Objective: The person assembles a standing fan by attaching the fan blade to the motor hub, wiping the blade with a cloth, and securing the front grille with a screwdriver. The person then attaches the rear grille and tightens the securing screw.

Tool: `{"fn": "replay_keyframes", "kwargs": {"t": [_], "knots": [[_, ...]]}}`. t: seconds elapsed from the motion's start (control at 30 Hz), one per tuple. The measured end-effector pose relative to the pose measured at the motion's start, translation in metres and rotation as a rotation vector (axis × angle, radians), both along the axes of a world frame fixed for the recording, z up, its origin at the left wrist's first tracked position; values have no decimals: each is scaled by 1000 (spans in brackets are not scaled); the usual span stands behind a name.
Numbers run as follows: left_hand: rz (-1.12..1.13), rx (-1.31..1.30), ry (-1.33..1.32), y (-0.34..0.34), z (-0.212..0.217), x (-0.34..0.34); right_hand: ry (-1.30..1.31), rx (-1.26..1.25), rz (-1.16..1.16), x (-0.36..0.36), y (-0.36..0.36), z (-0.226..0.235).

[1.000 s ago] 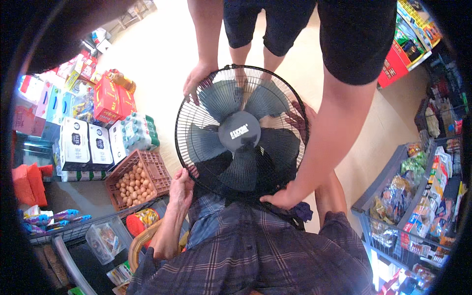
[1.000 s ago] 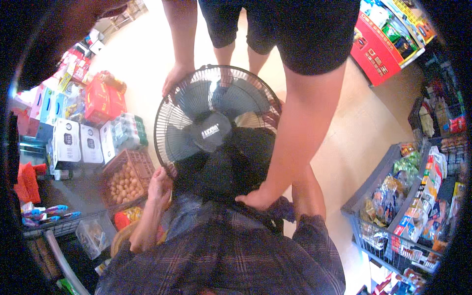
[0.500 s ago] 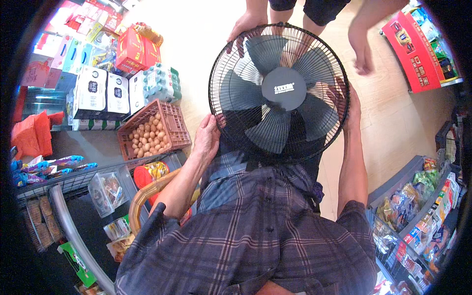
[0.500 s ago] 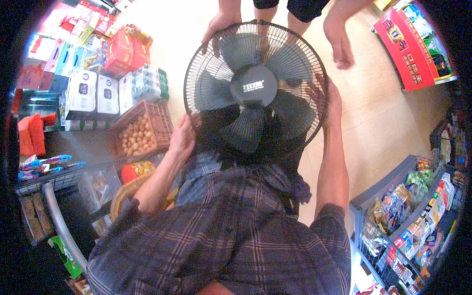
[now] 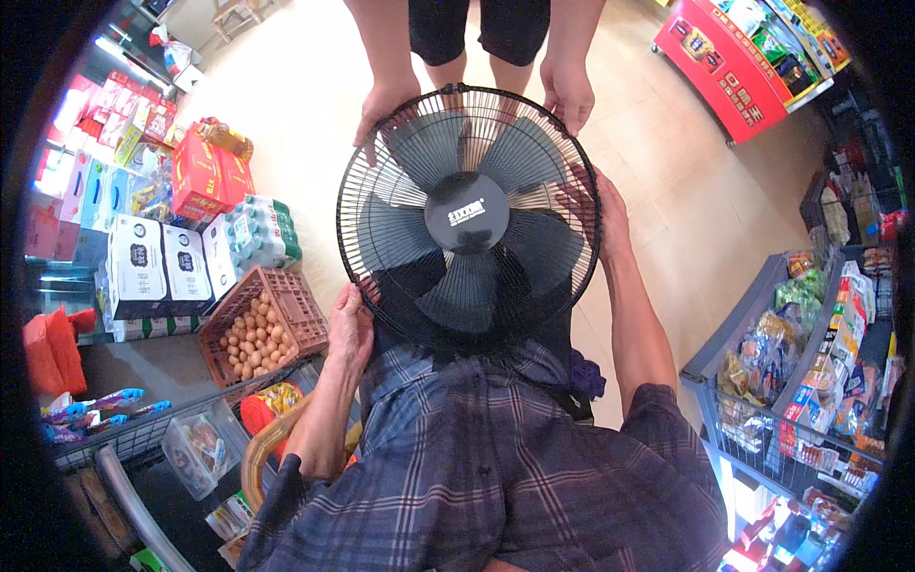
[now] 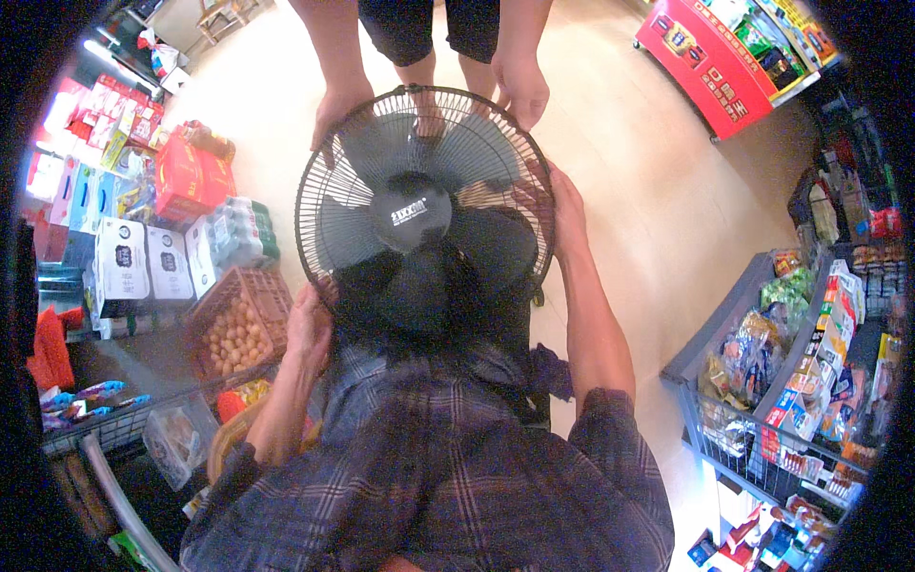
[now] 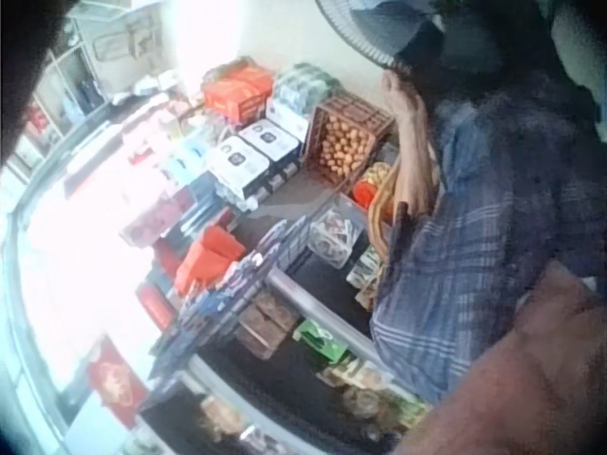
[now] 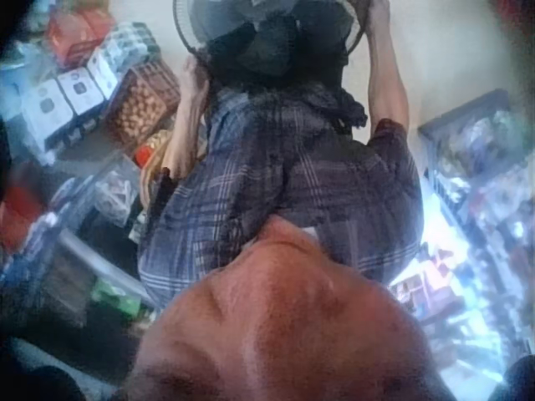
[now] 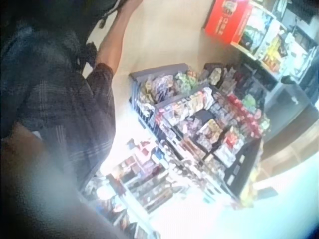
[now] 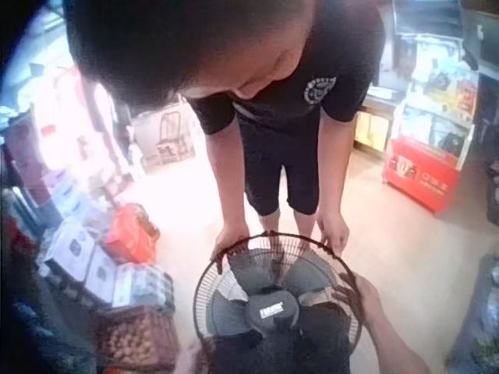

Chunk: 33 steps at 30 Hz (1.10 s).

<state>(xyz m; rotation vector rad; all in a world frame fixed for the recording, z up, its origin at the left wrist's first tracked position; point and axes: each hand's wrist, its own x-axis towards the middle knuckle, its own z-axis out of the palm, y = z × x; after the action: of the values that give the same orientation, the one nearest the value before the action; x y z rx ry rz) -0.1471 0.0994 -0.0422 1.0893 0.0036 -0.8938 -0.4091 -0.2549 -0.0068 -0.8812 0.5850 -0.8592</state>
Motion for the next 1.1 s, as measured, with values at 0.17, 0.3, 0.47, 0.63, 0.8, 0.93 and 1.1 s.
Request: {"fn": "replay_keyframes", "kwargs": {"t": [0.17,0.3,0.47,0.63,0.8,0.93,1.1], "knots": [[-10,-2,-21,8,-11,4,9,-5,-14,0,0,-1],[-46,-36,-54,12,-12,7,-29,-4,-13,0,0,-5],[-43,-45,-16,13,-4,2,52,-17,-50,-7,5,-16],[-46,37,-63,15,-1,1,128,14,-144,-17,47,-18],[-62,9,-73,11,-1,-1,267,-6,-320,-33,99,-26],[-24,66,-86,14,1,-10,253,65,-425,-33,135,-29],[-14,136,-83,22,2,-23,351,42,-337,-56,164,-39]]}}
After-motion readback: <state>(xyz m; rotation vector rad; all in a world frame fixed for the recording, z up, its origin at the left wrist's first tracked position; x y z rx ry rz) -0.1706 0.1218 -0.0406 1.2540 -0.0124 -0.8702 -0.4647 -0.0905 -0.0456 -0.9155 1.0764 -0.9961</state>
